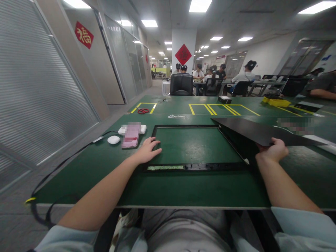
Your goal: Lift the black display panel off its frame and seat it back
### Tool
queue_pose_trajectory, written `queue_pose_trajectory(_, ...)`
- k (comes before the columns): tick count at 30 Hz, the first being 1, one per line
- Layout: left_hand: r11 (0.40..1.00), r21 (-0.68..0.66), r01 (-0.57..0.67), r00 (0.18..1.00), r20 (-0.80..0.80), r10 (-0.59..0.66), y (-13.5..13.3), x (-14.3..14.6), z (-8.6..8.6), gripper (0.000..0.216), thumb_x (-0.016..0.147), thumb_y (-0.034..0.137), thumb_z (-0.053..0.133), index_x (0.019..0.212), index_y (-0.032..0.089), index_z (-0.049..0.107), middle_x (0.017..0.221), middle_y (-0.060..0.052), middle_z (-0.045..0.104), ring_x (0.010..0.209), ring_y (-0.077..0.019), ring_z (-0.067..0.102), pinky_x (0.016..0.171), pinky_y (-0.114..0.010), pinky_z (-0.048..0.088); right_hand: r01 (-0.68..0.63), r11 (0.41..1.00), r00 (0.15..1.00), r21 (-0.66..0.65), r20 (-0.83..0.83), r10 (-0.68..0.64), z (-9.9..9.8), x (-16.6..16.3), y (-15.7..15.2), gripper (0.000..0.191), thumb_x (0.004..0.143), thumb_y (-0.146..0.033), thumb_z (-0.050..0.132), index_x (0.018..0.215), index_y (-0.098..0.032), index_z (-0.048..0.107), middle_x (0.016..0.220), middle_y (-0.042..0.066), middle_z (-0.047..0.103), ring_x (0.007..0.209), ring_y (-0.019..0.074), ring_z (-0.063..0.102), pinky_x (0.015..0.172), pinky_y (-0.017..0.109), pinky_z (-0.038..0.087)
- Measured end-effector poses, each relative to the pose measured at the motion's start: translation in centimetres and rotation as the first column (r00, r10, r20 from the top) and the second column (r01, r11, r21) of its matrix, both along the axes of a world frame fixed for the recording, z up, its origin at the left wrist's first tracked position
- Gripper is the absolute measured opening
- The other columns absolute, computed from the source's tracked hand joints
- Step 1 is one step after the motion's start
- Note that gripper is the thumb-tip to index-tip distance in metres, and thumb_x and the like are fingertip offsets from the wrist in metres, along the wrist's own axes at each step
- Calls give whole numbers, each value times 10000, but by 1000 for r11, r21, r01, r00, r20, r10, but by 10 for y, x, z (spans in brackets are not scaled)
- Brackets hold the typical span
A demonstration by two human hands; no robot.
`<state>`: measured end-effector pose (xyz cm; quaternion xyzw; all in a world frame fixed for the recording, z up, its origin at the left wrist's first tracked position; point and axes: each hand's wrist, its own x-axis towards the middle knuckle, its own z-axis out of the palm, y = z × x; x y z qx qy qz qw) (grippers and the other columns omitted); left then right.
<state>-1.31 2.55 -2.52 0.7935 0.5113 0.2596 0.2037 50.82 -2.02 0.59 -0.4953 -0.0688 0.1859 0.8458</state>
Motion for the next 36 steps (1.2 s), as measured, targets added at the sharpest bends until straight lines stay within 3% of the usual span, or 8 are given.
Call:
queue_pose_trajectory(1, 1000, -4, -4, 1000, 22, 4, 0, 0, 0, 602, 779, 647, 691, 1203, 224, 740, 1498, -173, 551, 1471, -444, 372, 1239, -588, 234, 86, 996, 996, 22, -30, -85, 2, -5, -1, 329, 622, -145, 527, 883, -273, 373, 884, -44, 518, 735, 116, 598, 510, 195, 558)
queue_pose_trajectory(3, 1000, -8, -8, 999, 48, 9, 0, 1, 0, 596, 757, 654, 709, 1169, 225, 752, 1485, -177, 561, 1468, -451, 374, 1240, -592, 229, 132, 991, 990, 36, -54, -130, 6, -13, -1, 296, 650, -148, 533, 892, -265, 410, 906, -38, 554, 784, 126, 628, 556, 208, 578)
queue_pose_trajectory(15, 1000, -7, 6, 999, -39, -7, 0, -1, 2, 600, 808, 619, 668, 1244, 212, 729, 1512, -182, 531, 1474, -445, 371, 1242, -570, 239, -72, 990, 985, -123, -167, 51, -5, -12, 5, 211, 738, -14, 547, 821, -204, 506, 759, -59, 577, 710, 107, 618, 706, 275, 599)
queue_pose_trajectory(26, 1000, -8, 13, 967, -253, -14, -3, 3, 8, 649, 908, 576, 524, 1398, 163, 627, 1578, -202, 447, 1478, -394, 387, 1223, -570, 297, -89, 987, 977, -134, -206, 60, -7, -19, 7, 184, 850, 6, 535, 818, -175, 528, 738, -32, 597, 658, 96, 619, 643, 198, 591)
queue_pose_trajectory(36, 1000, -7, 7, 968, -251, -9, -5, 5, 11, 665, 899, 581, 532, 1397, 151, 632, 1578, -214, 448, 1478, -410, 393, 1221, -573, 301, -131, 983, 969, -126, -225, 100, -9, -16, 7, 174, 867, 2, 528, 853, -171, 540, 745, -25, 613, 655, 98, 629, 668, 209, 594)
